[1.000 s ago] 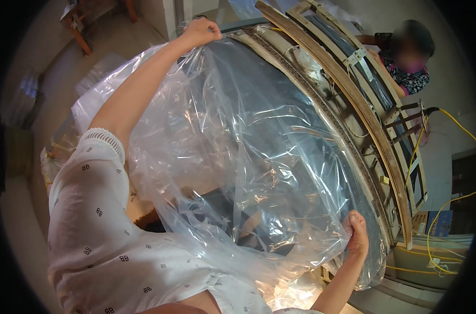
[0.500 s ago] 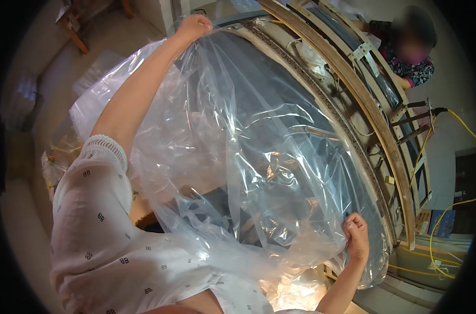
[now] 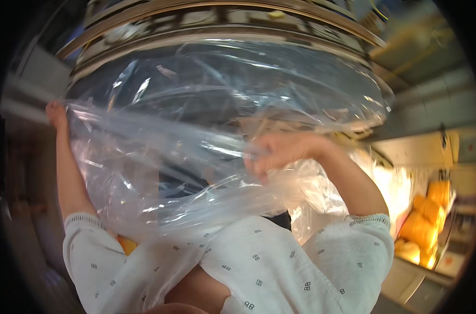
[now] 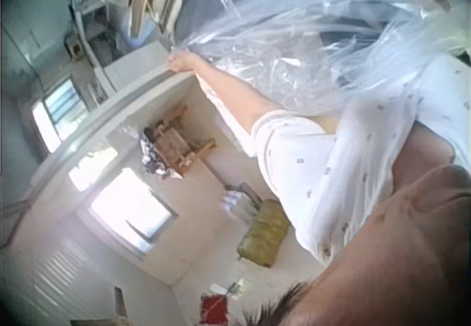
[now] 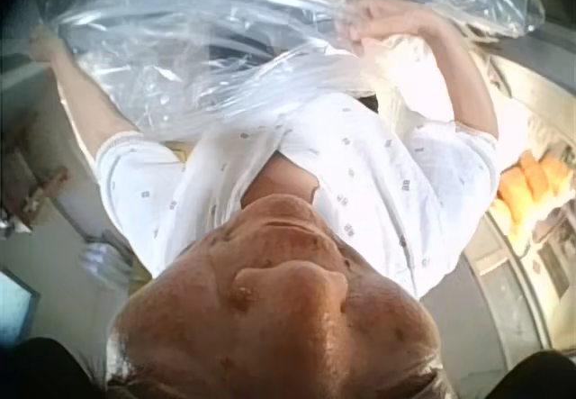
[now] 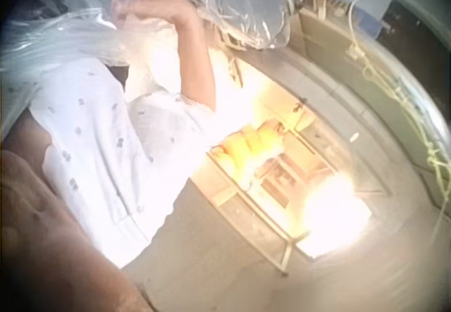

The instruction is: Wrapping a large curved grey component with clear plastic protective film.

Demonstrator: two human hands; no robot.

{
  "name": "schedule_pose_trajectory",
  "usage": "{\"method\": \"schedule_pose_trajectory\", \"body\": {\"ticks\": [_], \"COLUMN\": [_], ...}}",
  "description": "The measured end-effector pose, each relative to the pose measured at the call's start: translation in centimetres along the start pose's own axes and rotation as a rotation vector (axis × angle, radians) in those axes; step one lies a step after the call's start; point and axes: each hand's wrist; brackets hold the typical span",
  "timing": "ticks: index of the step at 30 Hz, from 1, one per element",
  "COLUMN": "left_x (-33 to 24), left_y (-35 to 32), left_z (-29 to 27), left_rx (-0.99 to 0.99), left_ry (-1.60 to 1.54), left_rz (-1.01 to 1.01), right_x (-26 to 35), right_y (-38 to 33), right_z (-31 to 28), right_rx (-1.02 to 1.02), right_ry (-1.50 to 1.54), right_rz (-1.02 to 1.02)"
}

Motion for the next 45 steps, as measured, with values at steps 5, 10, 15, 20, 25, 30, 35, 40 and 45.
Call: {"method": "schedule_pose_trajectory", "body": {"ticks": [5,10,15,20,25,30,35,40,45], "left_x": [-7.1,-4.9,-3.9,-4.7,5.6,13.2,13.2,13.1,14.2], "left_y": [0.9,-1.1,-0.6,-0.1,0.0,4.8,6.0,7.4,5.7], "left_z": [-4.4,-3.2,-3.8,-1.7,-3.0,-9.0,-10.6,-12.6,-15.6], "left_rx": [0.142,0.130,0.165,0.155,0.145,0.191,0.168,0.144,0.342], "left_ry": [-0.051,-0.026,-0.012,-0.019,0.034,0.193,0.210,0.157,-0.581], "left_rz": [0.201,0.202,0.301,0.054,-0.083,-0.195,-0.022,-0.073,-0.537], "right_x": [-16.7,-24.9,-16.7,-7.7,-3.3,-22.0,-24.0,-9.9,-10.4], "right_y": [-6.2,-17.5,-24.5,-26.6,-13.9,-13.4,-16.5,-9.7,-5.1], "right_z": [0.5,-0.9,-9.6,-21.0,-19.5,-23.7,-25.3,-15.9,-12.2], "right_rx": [-0.224,-0.776,-1.887,-2.240,-1.993,-1.916,-1.622,-1.445,-1.319], "right_ry": [-0.637,-1.259,-1.308,-1.702,-0.765,-1.041,-1.287,-1.097,-1.157], "right_rz": [0.517,1.087,0.909,0.480,-0.099,0.295,0.382,-0.431,-0.407]}}
Point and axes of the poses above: each hand's wrist, its own y-axis towards the middle knuckle, its own z-axis out of the palm, x = y × z, and after that the axes turned 9 degrees about -x, right-handed
